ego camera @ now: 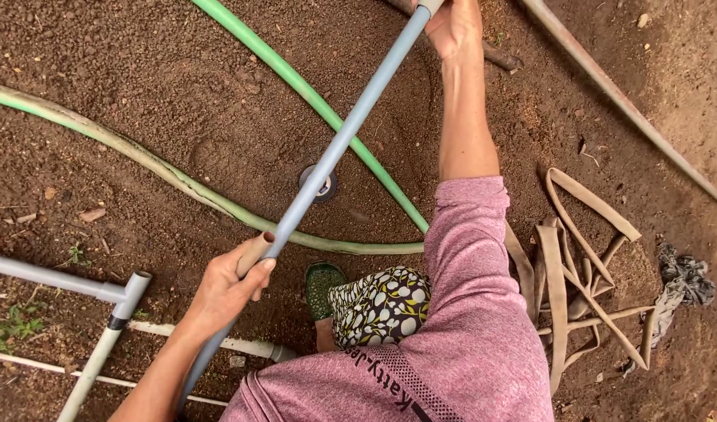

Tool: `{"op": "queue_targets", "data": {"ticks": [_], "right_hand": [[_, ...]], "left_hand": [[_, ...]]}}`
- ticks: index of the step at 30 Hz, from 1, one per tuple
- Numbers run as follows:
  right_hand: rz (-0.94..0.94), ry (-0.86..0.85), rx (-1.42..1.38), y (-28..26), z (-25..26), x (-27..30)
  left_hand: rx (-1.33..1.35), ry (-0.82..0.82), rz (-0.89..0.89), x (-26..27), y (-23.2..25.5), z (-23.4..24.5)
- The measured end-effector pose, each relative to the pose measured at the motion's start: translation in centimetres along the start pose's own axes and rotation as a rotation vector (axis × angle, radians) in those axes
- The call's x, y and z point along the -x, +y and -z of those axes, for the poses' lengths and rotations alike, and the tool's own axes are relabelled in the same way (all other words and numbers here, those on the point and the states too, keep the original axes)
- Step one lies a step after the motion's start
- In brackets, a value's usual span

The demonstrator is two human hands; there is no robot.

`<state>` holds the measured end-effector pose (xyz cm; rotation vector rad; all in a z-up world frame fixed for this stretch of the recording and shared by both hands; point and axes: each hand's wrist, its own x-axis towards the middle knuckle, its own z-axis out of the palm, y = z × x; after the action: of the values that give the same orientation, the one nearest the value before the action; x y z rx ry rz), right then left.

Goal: The person assembles a PVC pipe structure by inserting a long pipe into a T-junction and securing it with black tape. They repeatedly adjust the pipe alignment and wrap the tape around the connection point to ensure a tight fit.

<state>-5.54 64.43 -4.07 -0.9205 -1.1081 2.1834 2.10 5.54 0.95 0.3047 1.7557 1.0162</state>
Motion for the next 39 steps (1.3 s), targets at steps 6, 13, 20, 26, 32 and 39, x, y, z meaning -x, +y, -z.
{"op": "queue_targets", "data": {"ticks": [6,13,20,26,32,39], "right_hand": [[-0.049,0.059,-0.008,-0.3,-0.8,1.6],[-0.062,0.0,0.032,1.2,-1.1,1.1],[-0.057,-0.058,0.113,2.7,-1.5,1.1],[-0.093,0.011,-0.006,2.7,-2.7,1.5],[-0.084,-0.053,-0.094,3.0,-3.0,2.6],[-0.117,-0.058,-0.085,3.3,-4.6,4.4]], "left_hand": [[0.172,-0.033,-0.014,-2.4,2.3,-1.6],[-0.601,0.371,-0.645,-8.8,5.6,-1.6],[-0.793,0.457,-0.659,-12.1,5.0,-0.6],[-0.545,0.236,-0.429,-10.6,5.5,-0.3],[-0.185,0.054,-0.249,-7.2,5.5,0.7],[-0.298,0.118,-0.325,-6.9,4.2,0.5]]}}
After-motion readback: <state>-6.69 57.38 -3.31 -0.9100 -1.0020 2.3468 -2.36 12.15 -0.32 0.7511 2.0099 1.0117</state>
